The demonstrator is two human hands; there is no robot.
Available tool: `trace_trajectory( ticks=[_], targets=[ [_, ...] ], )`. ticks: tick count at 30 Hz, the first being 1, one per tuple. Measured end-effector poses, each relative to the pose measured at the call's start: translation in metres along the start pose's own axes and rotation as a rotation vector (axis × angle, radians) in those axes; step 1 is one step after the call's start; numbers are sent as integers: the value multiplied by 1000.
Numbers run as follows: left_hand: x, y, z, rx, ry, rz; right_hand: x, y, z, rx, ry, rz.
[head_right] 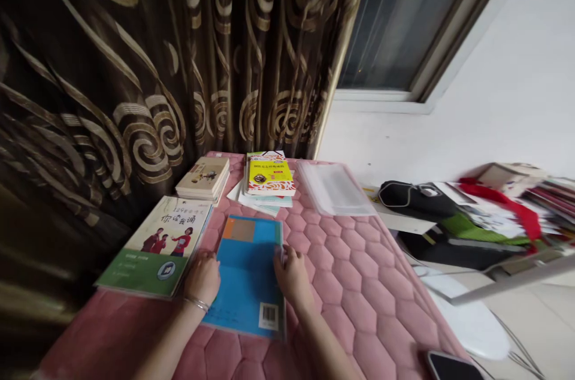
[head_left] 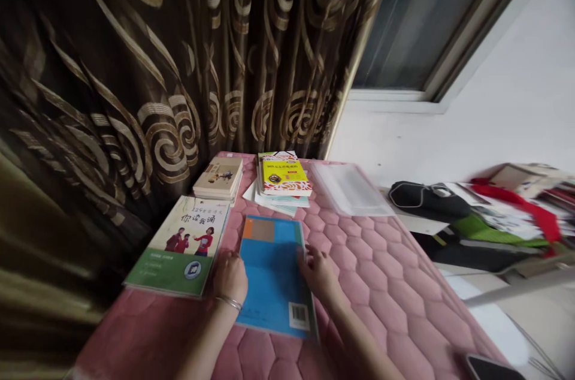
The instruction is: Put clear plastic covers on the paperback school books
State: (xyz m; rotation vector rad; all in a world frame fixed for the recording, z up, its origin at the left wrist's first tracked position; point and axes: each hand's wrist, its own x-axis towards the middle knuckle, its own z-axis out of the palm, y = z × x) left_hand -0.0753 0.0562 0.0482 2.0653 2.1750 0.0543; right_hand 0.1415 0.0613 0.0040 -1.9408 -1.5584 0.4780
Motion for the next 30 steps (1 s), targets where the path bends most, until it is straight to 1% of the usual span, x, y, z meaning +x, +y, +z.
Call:
trace_trajectory(
  ticks=[2,4,7,10,13,16,19,21,25,28,30],
  targets=[
    [2,2,2,3,-1,11,2,-1,-8,115,-72,55],
    [3,7,5,-14,-5,27,3,-3,-15,117,-143,91],
    [5,20,7,-64,-12,47,3,1,-26,-7,-158,106],
    [3,34,9,-79,-26,66,-1,13,-36,-165,-146,130],
    [-1,41,12,-67,-5,87,-7,24,-41,-369,-166,120],
    [-5,42,16,-55,21,102,-8,29,-41,-529,-176,65],
    [-5,40,18,-40,35,103,-6,31,-42,-602,-180,20],
    [-2,38,17,-32,14,120,-2,33,-42,-613,-175,-2],
    [10,32,15,-70,-97,200,6,37,-41,-586,-172,-49],
    [14,30,14,-146,-113,228,12,40,-38,-577,-199,-75],
    [12,30,12,-178,-116,237,16,41,-38,-571,-205,-90]
  ],
)
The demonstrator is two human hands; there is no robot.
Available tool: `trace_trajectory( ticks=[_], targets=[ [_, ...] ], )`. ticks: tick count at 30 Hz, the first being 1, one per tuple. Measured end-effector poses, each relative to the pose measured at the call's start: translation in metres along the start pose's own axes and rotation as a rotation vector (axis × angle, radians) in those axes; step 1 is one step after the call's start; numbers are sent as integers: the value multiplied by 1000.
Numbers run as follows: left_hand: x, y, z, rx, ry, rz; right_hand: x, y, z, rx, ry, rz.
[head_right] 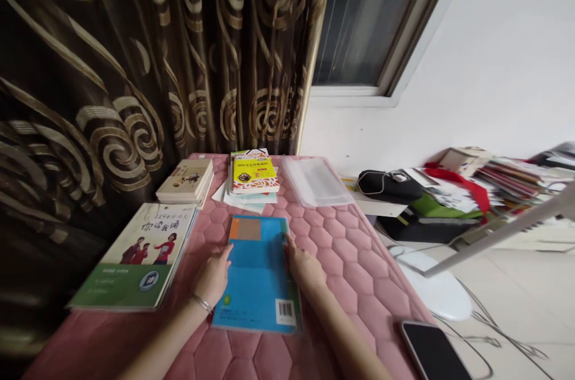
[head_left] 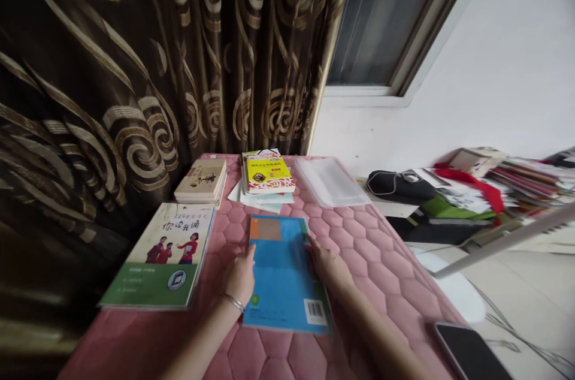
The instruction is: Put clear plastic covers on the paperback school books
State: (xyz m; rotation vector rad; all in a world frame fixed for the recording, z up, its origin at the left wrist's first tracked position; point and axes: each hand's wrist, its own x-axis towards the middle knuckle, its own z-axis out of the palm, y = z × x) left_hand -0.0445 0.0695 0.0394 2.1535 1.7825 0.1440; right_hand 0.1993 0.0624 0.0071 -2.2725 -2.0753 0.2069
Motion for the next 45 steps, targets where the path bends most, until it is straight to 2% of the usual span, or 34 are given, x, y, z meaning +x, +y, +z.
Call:
trace_trajectory(
  ticks=[3,6,9,12,15,18,21,28,34,41,43,45],
  targets=[
    [-5,7,-3,77,-7,4,1,1,-6,5,-10,-21],
    [-3,20,-5,257,109,28,0,-3,-17,-43,37,-44],
    [15,33,1,277,201,190,4,-17,-23,-64,142,-123],
    [44,42,10,195,139,359,19,-39,-20,44,165,-264],
    [69,43,17,178,80,384,36,-57,-12,156,110,-344],
    [82,36,19,211,40,364,46,-65,-5,162,71,-324],
    [86,27,19,217,46,384,48,-63,-1,117,91,-260],
    [89,11,22,230,138,254,45,-50,3,46,102,-29],
    [85,3,16,262,117,218,44,-47,4,32,70,60],
    [79,13,12,252,191,221,40,-46,-7,33,77,22],
    [65,21,14,270,212,263,30,-49,-9,29,103,-18],
    [41,30,22,275,203,324,8,-55,-8,38,122,-85]
  ],
)
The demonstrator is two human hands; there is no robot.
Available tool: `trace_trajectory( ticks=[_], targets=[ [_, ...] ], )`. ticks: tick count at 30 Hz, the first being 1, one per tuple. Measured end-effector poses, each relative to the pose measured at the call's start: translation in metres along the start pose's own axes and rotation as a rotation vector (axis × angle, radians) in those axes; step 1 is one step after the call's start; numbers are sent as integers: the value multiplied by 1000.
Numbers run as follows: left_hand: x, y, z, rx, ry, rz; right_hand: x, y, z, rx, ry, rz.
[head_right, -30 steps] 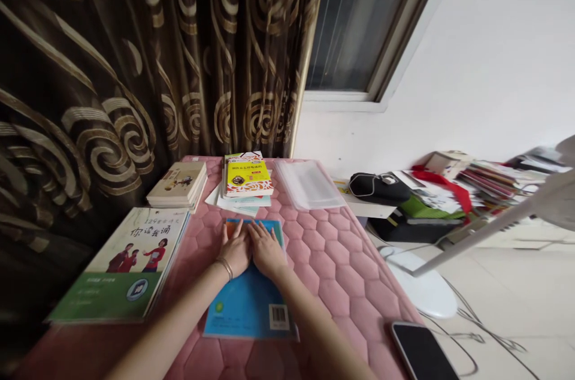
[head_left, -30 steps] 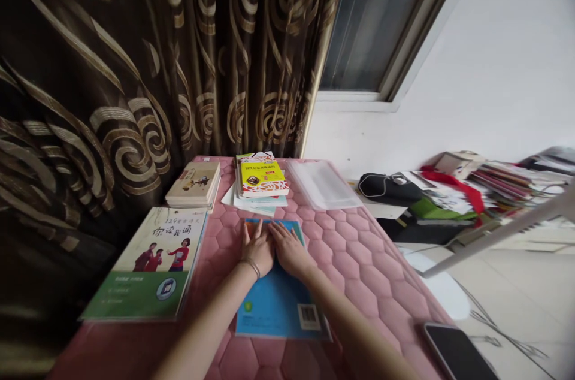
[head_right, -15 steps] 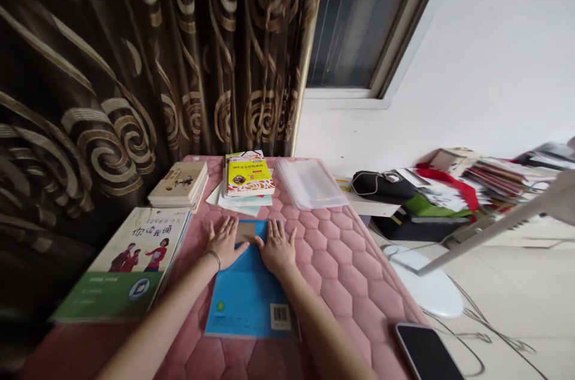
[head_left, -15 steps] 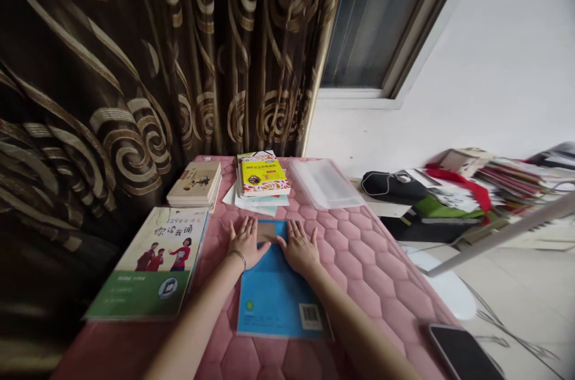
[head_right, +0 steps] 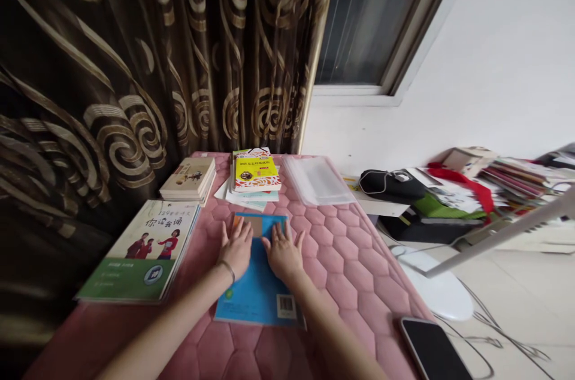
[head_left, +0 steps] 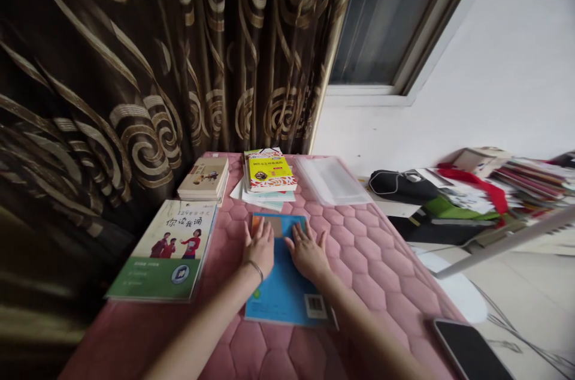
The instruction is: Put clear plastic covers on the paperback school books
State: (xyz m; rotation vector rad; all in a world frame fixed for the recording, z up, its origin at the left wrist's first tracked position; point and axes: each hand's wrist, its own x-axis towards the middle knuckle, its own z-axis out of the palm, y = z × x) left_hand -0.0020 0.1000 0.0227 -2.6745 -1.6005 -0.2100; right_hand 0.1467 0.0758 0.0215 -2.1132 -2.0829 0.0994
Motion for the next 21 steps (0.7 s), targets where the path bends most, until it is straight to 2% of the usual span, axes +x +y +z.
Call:
trace_trajectory(
  ticks=[2,5,9,11,14,21],
  targets=[
    [-30,18,5,-32,-2,47,-32,-9,4,45,-9,-95],
    [-82,40,23,-21,19,64,-87,-19,18,107,-70,-225],
    [-136,51,46,105,203,42,-142,-24,45,145,-55,-296],
    [-149,50,50,155,284,62,-155,-22,55,133,-4,-319],
    [-158,44,46,193,347,87,-166,-13,65,97,81,-306],
    [-173,19,23,240,310,61,-188,23,71,46,200,-114]
  ],
)
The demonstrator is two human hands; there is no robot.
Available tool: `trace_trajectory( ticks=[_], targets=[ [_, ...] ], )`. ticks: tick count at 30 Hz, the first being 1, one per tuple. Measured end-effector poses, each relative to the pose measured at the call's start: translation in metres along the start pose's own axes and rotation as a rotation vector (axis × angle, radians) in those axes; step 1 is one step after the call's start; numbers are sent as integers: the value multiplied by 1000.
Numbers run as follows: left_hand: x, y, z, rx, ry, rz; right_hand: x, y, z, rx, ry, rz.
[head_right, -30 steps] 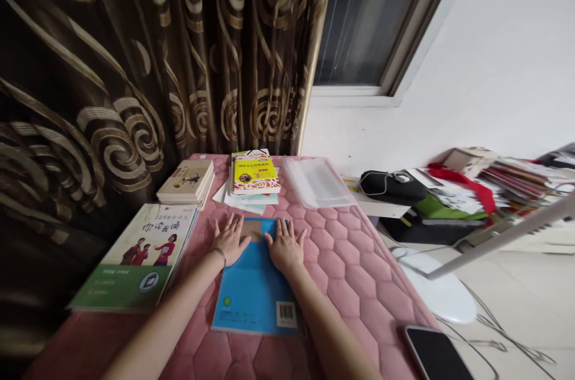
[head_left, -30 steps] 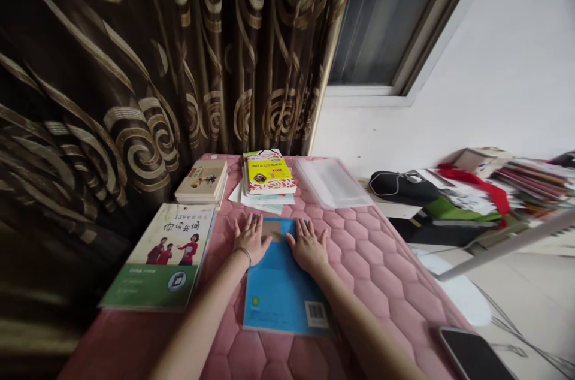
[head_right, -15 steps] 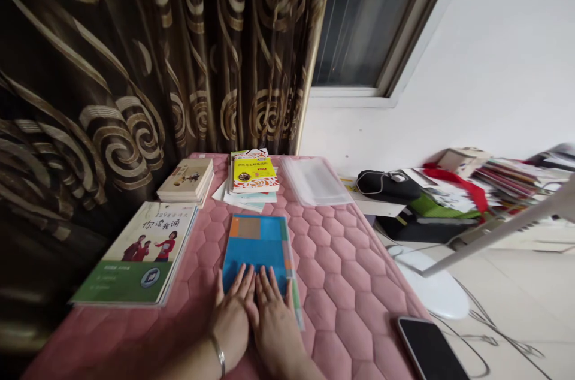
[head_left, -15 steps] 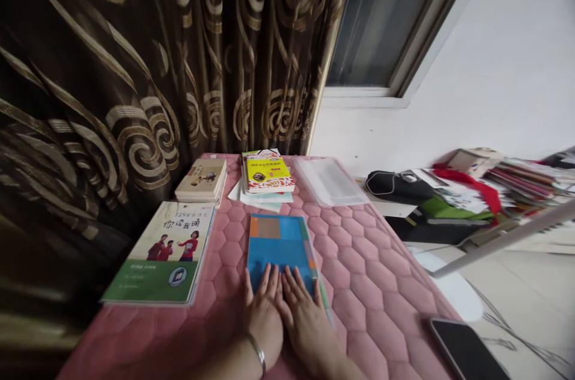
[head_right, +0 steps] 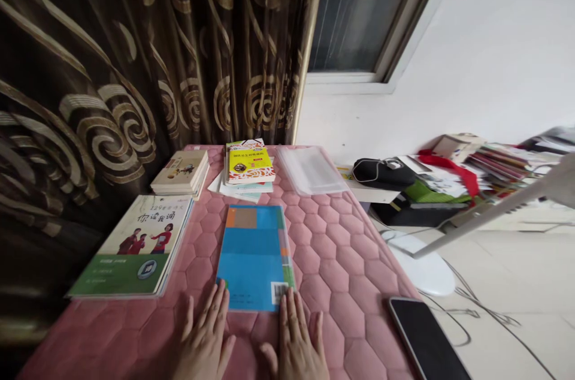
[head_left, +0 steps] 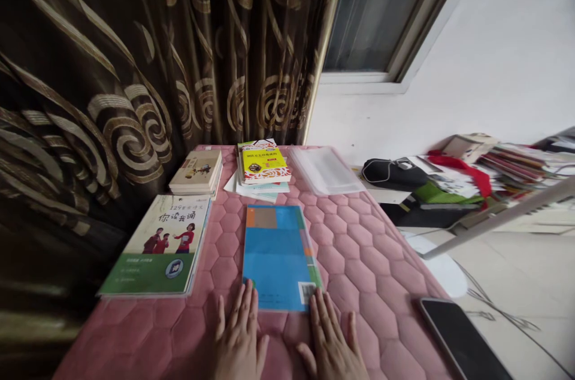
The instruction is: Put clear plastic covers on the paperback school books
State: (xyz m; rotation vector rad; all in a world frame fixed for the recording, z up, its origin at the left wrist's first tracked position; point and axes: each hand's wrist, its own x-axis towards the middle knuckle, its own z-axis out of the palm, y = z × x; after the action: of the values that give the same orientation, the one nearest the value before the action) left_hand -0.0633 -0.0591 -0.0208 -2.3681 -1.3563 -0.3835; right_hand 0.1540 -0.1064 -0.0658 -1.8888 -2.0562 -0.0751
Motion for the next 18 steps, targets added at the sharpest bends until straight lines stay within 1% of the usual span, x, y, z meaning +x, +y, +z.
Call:
trace_trajectory(
  ticks=[3,5,7,8,9,11,14,15,16,18],
  targets=[
    [-2,-9,-5,25,5,7,-7,8,5,6,-2,16],
    [-3,-11,-5,23,-1,19,-8,12,9,9,-1,16],
    [-5,-12,-1,21,-13,14,-2,14,9,8,3,7],
    [-6,-11,2,19,-13,16,4,13,5,12,-3,-15],
    [-8,-10,7,16,-8,24,13,11,-1,25,-20,-57],
    [-12,-7,18,5,27,50,35,1,-19,78,-100,-216],
    [-19,-4,37,-20,117,77,76,-19,-49,213,-304,-579],
    [-21,-5,43,-34,138,79,89,-25,-55,252,-352,-655],
    [-22,-5,47,-51,149,86,101,-30,-59,281,-385,-700],
    [-24,-7,53,-79,142,114,124,-34,-59,309,-431,-746]
  ],
)
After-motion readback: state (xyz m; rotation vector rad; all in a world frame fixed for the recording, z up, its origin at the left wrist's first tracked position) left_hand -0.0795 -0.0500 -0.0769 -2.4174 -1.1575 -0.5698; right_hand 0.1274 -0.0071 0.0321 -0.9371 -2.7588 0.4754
